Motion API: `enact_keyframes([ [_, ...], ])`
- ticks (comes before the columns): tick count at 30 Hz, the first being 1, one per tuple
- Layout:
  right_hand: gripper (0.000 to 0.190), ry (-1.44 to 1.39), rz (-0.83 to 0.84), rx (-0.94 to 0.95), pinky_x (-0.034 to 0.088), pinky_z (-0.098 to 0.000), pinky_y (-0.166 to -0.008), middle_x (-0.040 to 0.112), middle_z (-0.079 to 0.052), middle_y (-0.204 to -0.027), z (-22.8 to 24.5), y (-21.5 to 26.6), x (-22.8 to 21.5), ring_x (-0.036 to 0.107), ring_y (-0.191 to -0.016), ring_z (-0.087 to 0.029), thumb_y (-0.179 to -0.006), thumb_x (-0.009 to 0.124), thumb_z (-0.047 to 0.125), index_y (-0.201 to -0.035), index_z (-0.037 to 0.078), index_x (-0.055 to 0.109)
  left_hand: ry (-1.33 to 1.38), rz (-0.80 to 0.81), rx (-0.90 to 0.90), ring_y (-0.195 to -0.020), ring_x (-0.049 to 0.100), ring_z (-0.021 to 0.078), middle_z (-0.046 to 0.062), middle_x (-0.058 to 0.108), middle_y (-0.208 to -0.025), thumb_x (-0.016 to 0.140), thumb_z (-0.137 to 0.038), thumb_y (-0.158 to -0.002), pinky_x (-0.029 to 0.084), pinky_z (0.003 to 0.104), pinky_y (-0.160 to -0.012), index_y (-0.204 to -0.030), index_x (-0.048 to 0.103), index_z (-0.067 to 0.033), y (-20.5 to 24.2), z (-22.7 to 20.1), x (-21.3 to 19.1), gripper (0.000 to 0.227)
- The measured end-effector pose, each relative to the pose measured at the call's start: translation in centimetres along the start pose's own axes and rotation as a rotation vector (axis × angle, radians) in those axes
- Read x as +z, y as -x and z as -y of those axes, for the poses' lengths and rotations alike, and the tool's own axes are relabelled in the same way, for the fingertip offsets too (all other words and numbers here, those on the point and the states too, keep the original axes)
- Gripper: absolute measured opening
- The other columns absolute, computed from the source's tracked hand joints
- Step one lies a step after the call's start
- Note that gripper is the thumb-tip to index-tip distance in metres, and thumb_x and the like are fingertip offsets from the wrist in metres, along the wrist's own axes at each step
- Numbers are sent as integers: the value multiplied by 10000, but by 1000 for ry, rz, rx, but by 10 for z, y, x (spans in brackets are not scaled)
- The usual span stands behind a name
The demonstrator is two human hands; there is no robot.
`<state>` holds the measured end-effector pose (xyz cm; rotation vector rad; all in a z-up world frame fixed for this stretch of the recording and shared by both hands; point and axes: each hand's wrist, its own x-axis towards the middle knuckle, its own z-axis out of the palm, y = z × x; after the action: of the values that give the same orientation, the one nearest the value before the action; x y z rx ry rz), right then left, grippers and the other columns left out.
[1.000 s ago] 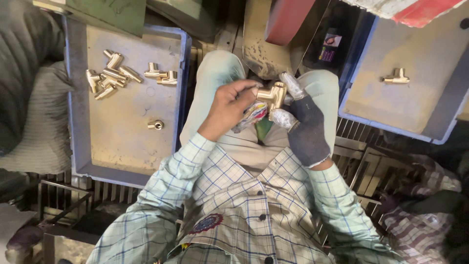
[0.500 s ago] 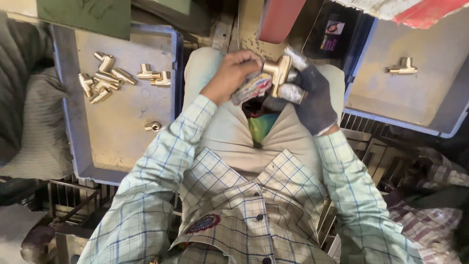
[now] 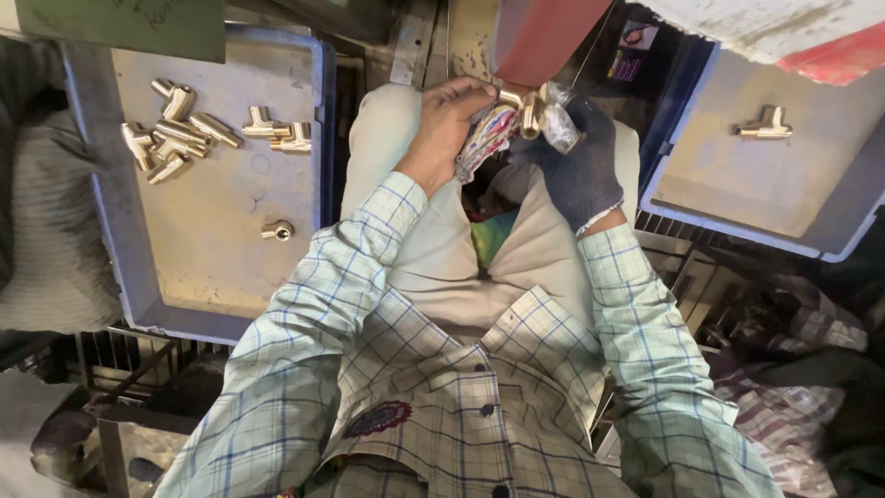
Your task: The person sits cross-legged and repeatedly rubs small brass-colored metal parts with a cloth. They pick up parts from a tray on the left, wipe them, and place them into a tray on the right. The person occasionally uses a small tool to clean the parts.
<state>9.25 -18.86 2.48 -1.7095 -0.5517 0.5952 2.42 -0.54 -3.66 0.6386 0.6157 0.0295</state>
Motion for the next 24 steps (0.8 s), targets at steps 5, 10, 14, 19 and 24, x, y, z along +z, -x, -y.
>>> enact_keyframes([
  [5, 420, -834, -80, 524, 618, -384, -712, 724, -124, -1003, -23, -11, -1, 734, -818, -235, -1032, 582, 370, -1231, 3, 624, -42, -32, 16, -620, 705, 213, 155, 732, -813, 679, -37, -925, 602, 353, -549, -926, 698, 77, -1, 3, -2, 116],
  [10, 494, -891, 5, 674, 507, -287, -579, 708, -53, -827, -3, -27, -9, 638, -655, -156, -1040, 563, 530, -1115, 53, 668, -45, 13, 54, -636, 731, 240, 167, 736, -805, 666, -43, -913, 621, 372, -574, -897, 680, 75, -4, 0, 3, 120],
  [14, 526, -794, 49, 706, 516, -293, -550, 707, -46, -823, 46, -12, -13, 647, -653, -152, -977, 602, 585, -1096, 77, 670, -427, 143, 354, -793, 695, 156, 117, 743, -907, 675, -79, -964, 577, 301, -714, -988, 714, 61, 22, -20, 7, 147],
  [19, 667, 92, 149, -126, 599, -316, -921, 690, -98, -1289, 122, 59, 0, 683, -1084, -134, -996, 742, 427, -1478, -3, 575, -716, 217, 570, -883, 675, 77, 62, 756, -979, 671, -131, -989, 557, 241, -783, -1085, 692, 29, 116, -57, 27, 188],
  [24, 658, -147, 135, -72, 554, -289, -1033, 649, -54, -1325, 146, 76, 24, 640, -1181, -138, -982, 763, 266, -1525, -17, 523, -643, 261, 586, -953, 678, 80, 61, 746, -1057, 626, -127, -1036, 558, 254, -835, -1171, 660, 29, 166, -67, 19, 210],
])
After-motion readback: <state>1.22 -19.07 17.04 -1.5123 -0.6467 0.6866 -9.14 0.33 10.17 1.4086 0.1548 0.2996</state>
